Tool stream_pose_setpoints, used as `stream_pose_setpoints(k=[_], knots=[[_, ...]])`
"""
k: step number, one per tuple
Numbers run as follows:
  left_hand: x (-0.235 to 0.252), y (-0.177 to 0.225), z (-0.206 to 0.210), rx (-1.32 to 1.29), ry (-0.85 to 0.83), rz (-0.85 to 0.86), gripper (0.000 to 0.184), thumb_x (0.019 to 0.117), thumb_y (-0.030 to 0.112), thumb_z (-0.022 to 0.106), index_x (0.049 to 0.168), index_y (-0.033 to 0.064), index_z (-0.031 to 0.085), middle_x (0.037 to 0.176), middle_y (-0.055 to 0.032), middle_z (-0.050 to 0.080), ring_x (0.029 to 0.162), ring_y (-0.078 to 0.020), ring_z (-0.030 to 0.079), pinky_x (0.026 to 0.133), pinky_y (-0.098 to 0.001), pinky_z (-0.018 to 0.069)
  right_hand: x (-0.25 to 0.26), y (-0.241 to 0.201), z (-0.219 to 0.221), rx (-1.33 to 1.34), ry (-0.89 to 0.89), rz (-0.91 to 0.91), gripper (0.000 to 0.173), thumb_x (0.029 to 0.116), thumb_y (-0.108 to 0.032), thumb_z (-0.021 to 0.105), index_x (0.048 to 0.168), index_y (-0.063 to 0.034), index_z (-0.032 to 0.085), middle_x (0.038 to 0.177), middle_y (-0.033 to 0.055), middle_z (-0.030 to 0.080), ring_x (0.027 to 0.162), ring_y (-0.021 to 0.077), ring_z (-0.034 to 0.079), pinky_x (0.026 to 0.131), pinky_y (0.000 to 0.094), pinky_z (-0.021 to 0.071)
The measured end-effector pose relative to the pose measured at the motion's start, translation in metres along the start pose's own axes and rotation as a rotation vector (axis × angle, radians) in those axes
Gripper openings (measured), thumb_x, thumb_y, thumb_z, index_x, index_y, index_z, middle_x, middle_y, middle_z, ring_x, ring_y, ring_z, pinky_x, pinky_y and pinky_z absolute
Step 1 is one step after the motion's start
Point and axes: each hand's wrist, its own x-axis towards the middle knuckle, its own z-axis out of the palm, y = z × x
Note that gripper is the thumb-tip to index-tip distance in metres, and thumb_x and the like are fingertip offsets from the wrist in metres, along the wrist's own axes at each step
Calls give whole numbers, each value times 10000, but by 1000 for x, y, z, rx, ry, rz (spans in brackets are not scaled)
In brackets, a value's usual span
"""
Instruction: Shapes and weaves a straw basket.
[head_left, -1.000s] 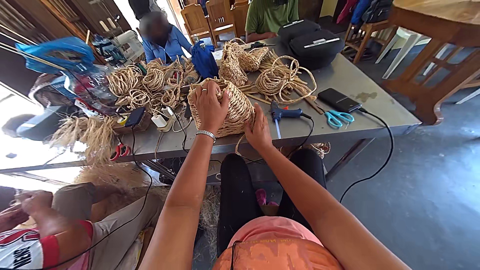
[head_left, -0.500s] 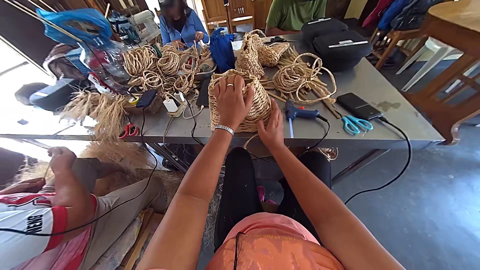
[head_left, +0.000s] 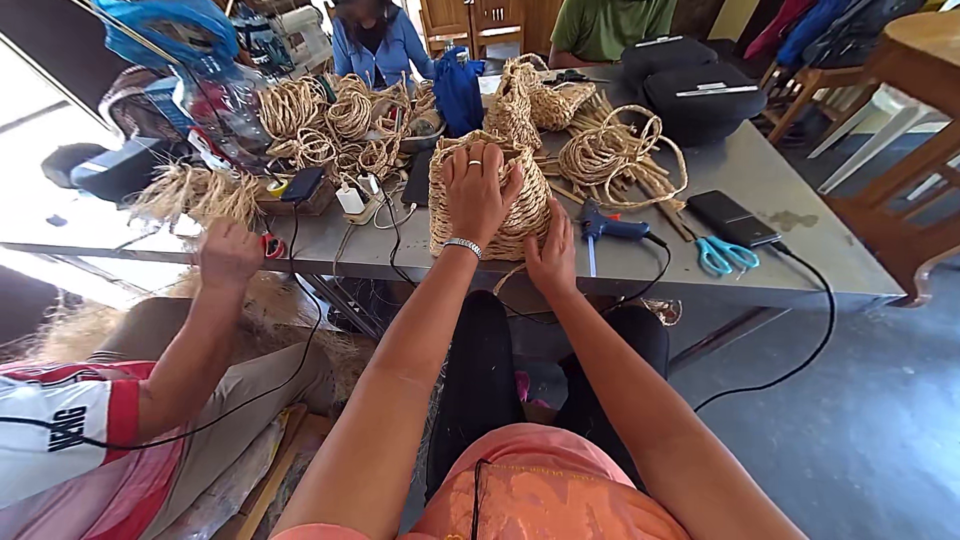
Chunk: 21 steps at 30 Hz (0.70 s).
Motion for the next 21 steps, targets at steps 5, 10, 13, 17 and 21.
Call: stream_pose_setpoints(k=[5, 10, 13, 17, 21], knots=[[0, 0, 1, -7, 18, -2, 354, 971, 441, 605, 953, 93, 665, 1006, -116, 682, 1024, -328, 615, 973, -472, 419, 1, 0, 1, -15, -11, 0, 602, 991, -202, 499, 1530, 42, 388, 1570, 249, 420, 1451, 376, 432, 1172, 479, 393], [-1, 3, -7, -41, -29, -15, 373, 975, 432, 606, 987, 67, 686, 1073, -148, 701, 1063, -356, 633, 997, -512, 436, -2, -4, -6, -29, -50, 6, 608, 987, -186, 511, 1532, 47, 374, 1579, 247, 403, 1444, 384, 434, 1164, 511, 394], [2, 1, -2, -22, 15, -1, 369, 972, 445, 605, 957, 83, 678, 1024, -129, 690, 1048, -340, 631, 983, -496, 446, 1, -2, -3, -33, -41, 15, 624, 971, -191, 533, 1532, 36, 383, 1572, 238, 416, 1432, 377, 450, 1150, 518, 407], [0, 1, 0, -17, 27, 7, 376, 971, 454, 608, 939, 85, 671, 997, -122, 682, 1025, -335, 628, 975, -489, 451, 1, -1, -4, -9, -41, 21, 625, 967, -196, 541, 1528, 35, 394, 1573, 236, 419, 1438, 380, 440, 1160, 520, 394], [-2, 0, -1, -36, 22, 18, 350, 981, 436, 604, 983, 94, 680, 1000, -118, 680, 1022, -333, 622, 991, -497, 433, 1, -2, -5, 7, -43, 20, 622, 967, -189, 544, 1526, 38, 397, 1568, 238, 423, 1426, 384, 453, 1151, 521, 402]])
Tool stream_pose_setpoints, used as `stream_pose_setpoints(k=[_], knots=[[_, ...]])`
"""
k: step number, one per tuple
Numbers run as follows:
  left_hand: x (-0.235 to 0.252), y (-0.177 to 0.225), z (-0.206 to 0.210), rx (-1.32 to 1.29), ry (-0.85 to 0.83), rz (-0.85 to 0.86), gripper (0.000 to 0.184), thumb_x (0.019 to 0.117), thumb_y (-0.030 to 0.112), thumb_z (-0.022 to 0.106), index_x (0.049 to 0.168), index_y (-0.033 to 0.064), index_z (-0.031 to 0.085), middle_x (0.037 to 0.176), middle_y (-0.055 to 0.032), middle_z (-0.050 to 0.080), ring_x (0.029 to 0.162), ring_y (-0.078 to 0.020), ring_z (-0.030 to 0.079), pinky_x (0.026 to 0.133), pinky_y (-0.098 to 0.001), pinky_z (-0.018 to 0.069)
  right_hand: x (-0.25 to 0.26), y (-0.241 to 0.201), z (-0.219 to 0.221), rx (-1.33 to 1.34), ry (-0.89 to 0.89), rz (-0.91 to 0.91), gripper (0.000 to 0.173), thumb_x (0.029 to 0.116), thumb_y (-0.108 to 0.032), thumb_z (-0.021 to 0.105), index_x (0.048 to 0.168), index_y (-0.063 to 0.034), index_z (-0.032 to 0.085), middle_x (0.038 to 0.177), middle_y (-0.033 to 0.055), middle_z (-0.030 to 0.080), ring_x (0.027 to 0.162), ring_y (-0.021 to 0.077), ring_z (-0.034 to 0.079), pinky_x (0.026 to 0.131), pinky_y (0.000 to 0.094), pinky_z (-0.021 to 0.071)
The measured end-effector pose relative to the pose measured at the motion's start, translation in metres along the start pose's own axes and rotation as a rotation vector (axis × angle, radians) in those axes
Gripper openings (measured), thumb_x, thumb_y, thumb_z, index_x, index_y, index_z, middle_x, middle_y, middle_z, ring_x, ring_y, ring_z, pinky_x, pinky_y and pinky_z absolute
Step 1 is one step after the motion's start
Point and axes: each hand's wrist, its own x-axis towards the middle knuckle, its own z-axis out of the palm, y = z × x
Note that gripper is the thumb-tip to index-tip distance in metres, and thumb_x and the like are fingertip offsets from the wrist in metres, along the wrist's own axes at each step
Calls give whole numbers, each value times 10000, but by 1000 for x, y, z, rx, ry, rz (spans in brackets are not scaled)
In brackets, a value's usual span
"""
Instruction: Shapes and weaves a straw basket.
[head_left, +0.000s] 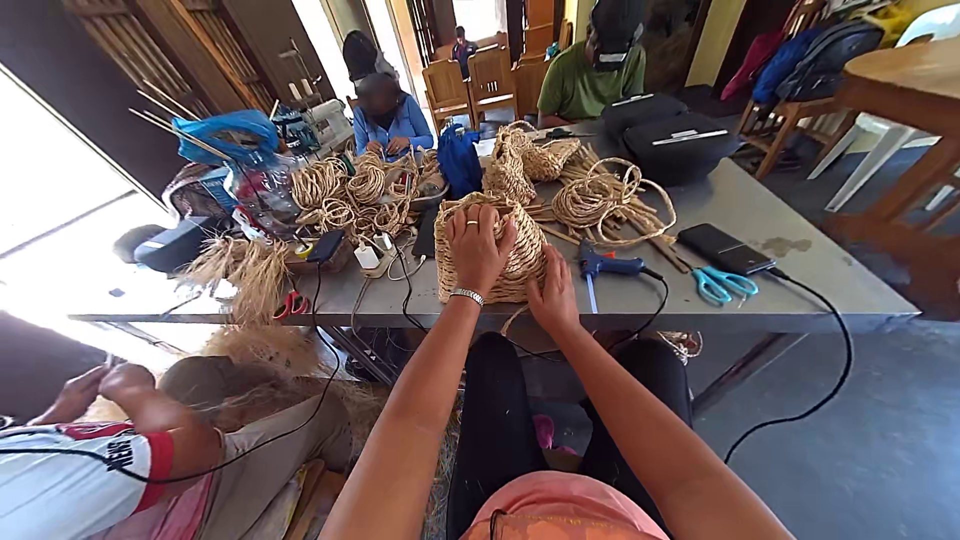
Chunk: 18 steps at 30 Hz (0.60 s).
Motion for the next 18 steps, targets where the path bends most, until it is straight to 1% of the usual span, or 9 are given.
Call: stream_pose_setpoints(k=[2, 3, 4, 5, 8, 12, 14, 16, 18], knots=[[0, -2, -4, -66, -40, 9, 347, 990, 417, 595, 1106, 100, 673, 1060, -110, 684, 1053, -314, 614, 1002, -503, 413, 0, 0, 0, 4, 3, 8, 616, 967, -184, 550, 1523, 35, 401, 1566, 237, 425, 1424, 386, 456, 1149, 522, 406], [1, -3, -8, -119, -63, 7, 394, 990, 409, 603, 1204, 83, 652, 1141, -132, 680, 1115, -322, 609, 1031, -520, 406, -1, -1, -1, 4, 4, 16, 612, 970, -184, 552, 1522, 35, 402, 1566, 236, 425, 1423, 385, 457, 1150, 523, 408], [2, -4, -12, -181, -85, -5, 453, 989, 396, 616, 1289, 58, 613, 1259, -171, 646, 1217, -343, 581, 1079, -532, 396, 0, -2, -2, 5, 2, 24, 611, 972, -183, 553, 1523, 32, 402, 1567, 235, 424, 1424, 385, 456, 1149, 522, 409], [4, -6, -17, -251, -95, -24, 497, 989, 368, 628, 1341, 22, 574, 1354, -215, 588, 1304, -368, 529, 1120, -529, 388, 0, -3, -2, 5, 4, 26, 611, 972, -186, 558, 1523, 30, 404, 1564, 235, 428, 1421, 384, 460, 1145, 521, 415], [4, -16, -26, -398, -28, -99, 554, 983, 294, 638, 1387, -57, 496, 1471, -282, 470, 1428, -383, 408, 1186, -480, 357, -2, 0, 1, 1, 19, 9, 626, 967, -203, 567, 1527, 22, 403, 1568, 234, 425, 1427, 387, 454, 1145, 522, 416], [-3, -34, -28, -416, 127, -184, 577, 998, 298, 611, 1404, -76, 442, 1508, -289, 415, 1465, -373, 345, 1211, -469, 315, -2, 1, 1, -14, -2, 12, 636, 978, -263, 569, 1535, -1, 408, 1575, 225, 422, 1431, 383, 451, 1155, 526, 405], [-10, -44, -29, -459, 154, -271, 651, 1015, 319, 589, 1461, -102, 369, 1556, -302, 352, 1480, -359, 331, 1214, -441, 315, 0, 1, 0, -5, -7, 2, 634, 975, -258, 578, 1529, 4, 415, 1569, 226, 430, 1425, 387, 456, 1155, 530, 403], [-24, -50, -30, -550, 110, -396, 767, 1018, 389, 601, 1531, -80, 276, 1589, -278, 313, 1437, -310, 391, 1170, -395, 373, 0, 0, -1, 1, -13, -8, 627, 975, -245, 577, 1520, 20, 417, 1561, 231, 438, 1419, 391, 462, 1151, 531, 406], [-43, -52, -34, -578, -62, -516, 874, 1000, 524, 584, 1596, 20, 191, 1639, -191, 288, 1433, -249, 425, 1139, -389, 416, -1, 0, -1, 4, -9, -14, 619, 976, -241, 571, 1515, 25, 419, 1560, 232, 439, 1421, 391, 460, 1154, 525, 402]])
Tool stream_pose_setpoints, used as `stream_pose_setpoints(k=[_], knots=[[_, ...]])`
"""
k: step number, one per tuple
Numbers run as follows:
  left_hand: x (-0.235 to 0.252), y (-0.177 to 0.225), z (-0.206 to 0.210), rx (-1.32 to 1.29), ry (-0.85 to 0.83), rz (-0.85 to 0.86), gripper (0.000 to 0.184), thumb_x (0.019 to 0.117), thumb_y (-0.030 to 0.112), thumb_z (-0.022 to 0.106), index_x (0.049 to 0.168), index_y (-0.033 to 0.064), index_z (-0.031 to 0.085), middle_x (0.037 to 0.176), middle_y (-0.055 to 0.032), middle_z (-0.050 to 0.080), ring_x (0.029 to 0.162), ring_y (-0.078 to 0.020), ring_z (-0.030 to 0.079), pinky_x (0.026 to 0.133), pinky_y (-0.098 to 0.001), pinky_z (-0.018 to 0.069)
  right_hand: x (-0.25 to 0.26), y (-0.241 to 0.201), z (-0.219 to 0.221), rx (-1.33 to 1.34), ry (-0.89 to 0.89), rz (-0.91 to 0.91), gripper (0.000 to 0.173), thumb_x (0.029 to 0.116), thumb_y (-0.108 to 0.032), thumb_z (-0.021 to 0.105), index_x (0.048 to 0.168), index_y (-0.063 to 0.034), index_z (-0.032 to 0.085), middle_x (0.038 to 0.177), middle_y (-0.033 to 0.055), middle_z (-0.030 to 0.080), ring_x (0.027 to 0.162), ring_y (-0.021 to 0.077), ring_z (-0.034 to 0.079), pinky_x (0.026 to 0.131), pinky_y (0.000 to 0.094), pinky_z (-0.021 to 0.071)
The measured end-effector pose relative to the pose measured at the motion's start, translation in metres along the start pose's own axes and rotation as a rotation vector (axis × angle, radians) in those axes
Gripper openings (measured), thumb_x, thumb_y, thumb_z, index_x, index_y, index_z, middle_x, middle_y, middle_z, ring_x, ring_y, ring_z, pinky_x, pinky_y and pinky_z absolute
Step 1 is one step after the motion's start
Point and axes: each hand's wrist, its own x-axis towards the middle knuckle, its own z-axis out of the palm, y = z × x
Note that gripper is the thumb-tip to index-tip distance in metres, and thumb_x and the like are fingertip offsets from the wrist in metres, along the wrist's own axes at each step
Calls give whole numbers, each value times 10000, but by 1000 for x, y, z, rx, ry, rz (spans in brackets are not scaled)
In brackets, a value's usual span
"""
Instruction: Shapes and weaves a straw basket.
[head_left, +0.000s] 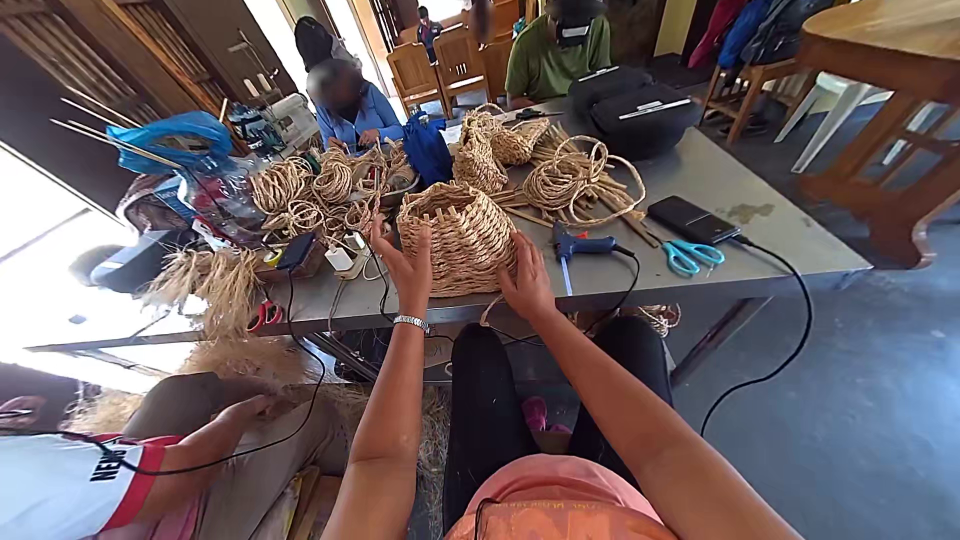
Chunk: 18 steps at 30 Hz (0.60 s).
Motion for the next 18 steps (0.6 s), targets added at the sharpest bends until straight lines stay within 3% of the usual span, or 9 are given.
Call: stream_pose_setpoints(k=[3, 7, 18], knots=[[-17, -27, 8, 16, -93, -105, 996, 931, 638, 620, 1613, 64, 175, 1617, -173, 344, 1449, -247, 421, 1177, -442, 391, 1, 1, 2, -4, 20, -6, 618, 971, -247, 572, 1509, 22, 429, 1549, 233, 450, 1414, 388, 468, 1147, 521, 412], [-35, -43, 16, 129, -106, -241, 1070, 868, 742, 607, 1629, 139, 155, 1559, -205, 433, 1389, -350, 488, 1112, -566, 417, 1, 1, 2, -6, 16, -8, 621, 968, -237, 583, 1511, 22, 428, 1551, 233, 450, 1412, 388, 472, 1146, 521, 415], [-38, -47, 14, 143, -117, -250, 1162, 787, 760, 689, 1632, 164, 160, 1567, -188, 428, 1389, -354, 486, 1088, -583, 432, 1, 1, 3, -9, 23, -23, 613, 968, -216, 573, 1510, 27, 424, 1550, 229, 453, 1416, 373, 471, 1148, 507, 414]])
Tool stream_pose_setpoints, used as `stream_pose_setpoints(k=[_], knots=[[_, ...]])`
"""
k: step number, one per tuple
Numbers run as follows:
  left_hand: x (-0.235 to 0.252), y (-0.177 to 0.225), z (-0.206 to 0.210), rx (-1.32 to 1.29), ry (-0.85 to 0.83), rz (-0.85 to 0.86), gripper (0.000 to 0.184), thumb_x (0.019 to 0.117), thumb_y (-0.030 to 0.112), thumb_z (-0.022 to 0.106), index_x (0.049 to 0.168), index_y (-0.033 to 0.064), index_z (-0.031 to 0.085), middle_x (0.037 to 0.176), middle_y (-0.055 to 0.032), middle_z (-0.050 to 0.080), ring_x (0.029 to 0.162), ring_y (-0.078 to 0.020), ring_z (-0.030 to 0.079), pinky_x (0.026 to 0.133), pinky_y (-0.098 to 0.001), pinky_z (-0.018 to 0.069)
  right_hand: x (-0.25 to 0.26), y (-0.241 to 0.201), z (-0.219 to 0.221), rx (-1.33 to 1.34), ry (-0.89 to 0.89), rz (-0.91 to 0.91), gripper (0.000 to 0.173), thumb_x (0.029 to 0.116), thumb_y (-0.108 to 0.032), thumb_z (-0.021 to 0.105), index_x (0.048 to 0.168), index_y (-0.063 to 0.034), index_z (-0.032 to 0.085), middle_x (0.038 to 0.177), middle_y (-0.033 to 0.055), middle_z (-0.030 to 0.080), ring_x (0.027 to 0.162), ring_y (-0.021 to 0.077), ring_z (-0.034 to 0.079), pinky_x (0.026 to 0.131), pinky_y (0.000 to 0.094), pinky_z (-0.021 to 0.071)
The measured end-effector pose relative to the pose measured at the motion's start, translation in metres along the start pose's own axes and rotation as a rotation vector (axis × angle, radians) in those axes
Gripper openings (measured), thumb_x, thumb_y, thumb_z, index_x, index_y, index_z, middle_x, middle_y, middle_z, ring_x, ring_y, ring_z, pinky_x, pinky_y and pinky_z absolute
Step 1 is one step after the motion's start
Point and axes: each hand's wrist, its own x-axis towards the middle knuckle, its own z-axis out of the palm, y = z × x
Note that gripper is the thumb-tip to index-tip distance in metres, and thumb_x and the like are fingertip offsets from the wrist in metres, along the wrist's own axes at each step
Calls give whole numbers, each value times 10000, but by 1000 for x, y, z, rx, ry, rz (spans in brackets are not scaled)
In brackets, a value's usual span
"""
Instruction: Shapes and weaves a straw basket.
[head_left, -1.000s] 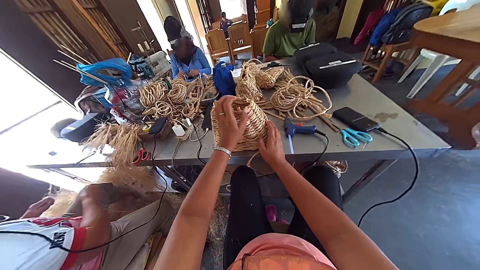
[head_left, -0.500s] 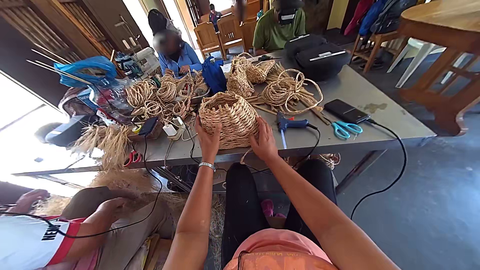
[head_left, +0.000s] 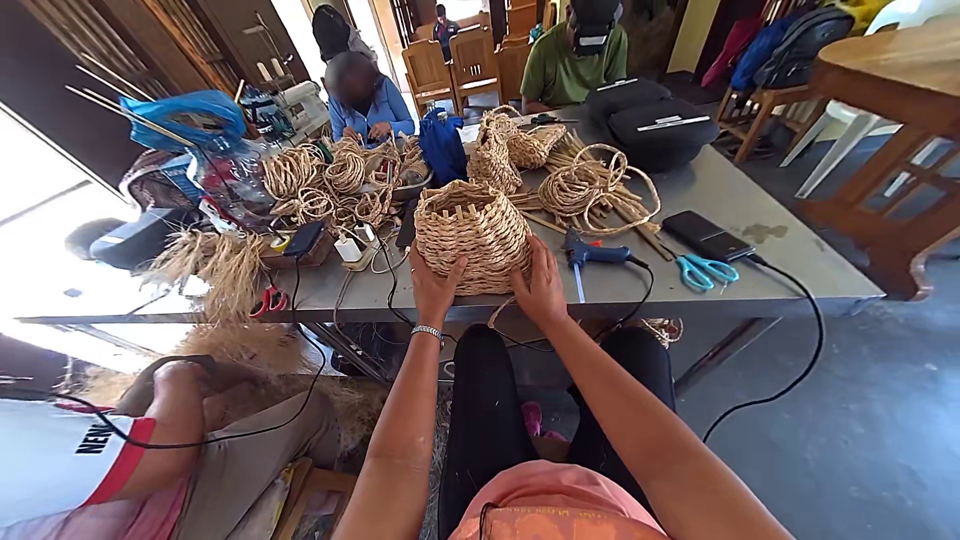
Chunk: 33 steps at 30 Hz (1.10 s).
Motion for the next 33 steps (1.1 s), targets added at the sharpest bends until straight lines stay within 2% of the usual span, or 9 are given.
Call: stream_pose_setpoints(k=[6, 11, 15, 20, 24, 26, 27, 30, 33], knots=[[-5, 2, -1, -1, -1, 0, 1156, 794, 740, 701, 1637, 163, 161, 1612, -173, 367, 1431, -339, 439, 1129, -569, 395, -1, -2, -2, 8, -16, 11, 611, 979, -194, 548, 1522, 40, 396, 1571, 232, 427, 1428, 378, 457, 1153, 509, 404], [-11, 3, -4, 10, -14, -20, 1134, 817, 708, 709, 1644, 182, 139, 1629, -174, 339, 1411, -364, 462, 1088, -606, 426, -1, -3, -4, -6, -16, 2, 614, 973, -181, 547, 1524, 39, 390, 1573, 237, 422, 1429, 373, 461, 1151, 506, 413], [-6, 9, -7, -12, -43, -14, 1135, 812, 702, 716, 1628, 130, 173, 1619, -191, 345, 1429, -342, 445, 1123, -578, 403, -2, -2, -4, 25, -5, -8, 585, 1003, -187, 533, 1521, 46, 394, 1569, 235, 433, 1442, 376, 448, 1172, 496, 392], [-6, 16, -2, 50, -12, -80, 1155, 773, 750, 716, 1630, 184, 187, 1579, -220, 388, 1349, -413, 503, 1026, -641, 450, -2, -2, -4, 51, 46, -39, 569, 970, -123, 593, 1489, 47, 435, 1528, 249, 465, 1410, 372, 479, 1140, 480, 436], [-8, 13, -1, 76, 7, -45, 1140, 782, 768, 689, 1630, 180, 206, 1600, -185, 381, 1381, -379, 488, 1052, -620, 447, 3, 0, -8, 167, 95, 48, 473, 918, -58, 618, 1378, 36, 561, 1396, 252, 565, 1325, 362, 541, 1088, 468, 479], [-8, 8, 0, 52, 37, -2, 1131, 769, 747, 723, 1611, 151, 259, 1534, -211, 456, 1329, -393, 528, 1027, -616, 462, 14, -3, -16, 251, 74, 141, 403, 948, -88, 608, 1332, 35, 589, 1328, 231, 610, 1284, 324, 567, 1084, 451, 474], [-8, 6, -1, 32, 32, 12, 1120, 770, 716, 749, 1605, 143, 270, 1528, -202, 467, 1336, -377, 526, 1054, -601, 451, 21, -5, -20, 279, 69, 177, 375, 965, -108, 596, 1311, 36, 598, 1276, 218, 638, 1229, 299, 603, 1049, 435, 501], [-7, 4, -7, -59, -19, 73, 1054, 806, 590, 797, 1593, 109, 287, 1496, -187, 512, 1331, -327, 548, 1096, -540, 448, 52, -16, -36, 323, 2, 288, 403, 1003, -167, 604, 1353, 25, 549, 1180, 197, 686, 1051, 261, 693, 923, 425, 568], [-13, 6, -19, -98, -116, 59, 1039, 839, 521, 804, 1617, 144, 228, 1474, -184, 538, 1286, -309, 592, 1066, -506, 487, 84, -23, -53, 366, -156, 462, 420, 1014, -175, 617, 1393, -6, 553, 1146, 182, 694, 908, 232, 699, 837, 423, 582]])
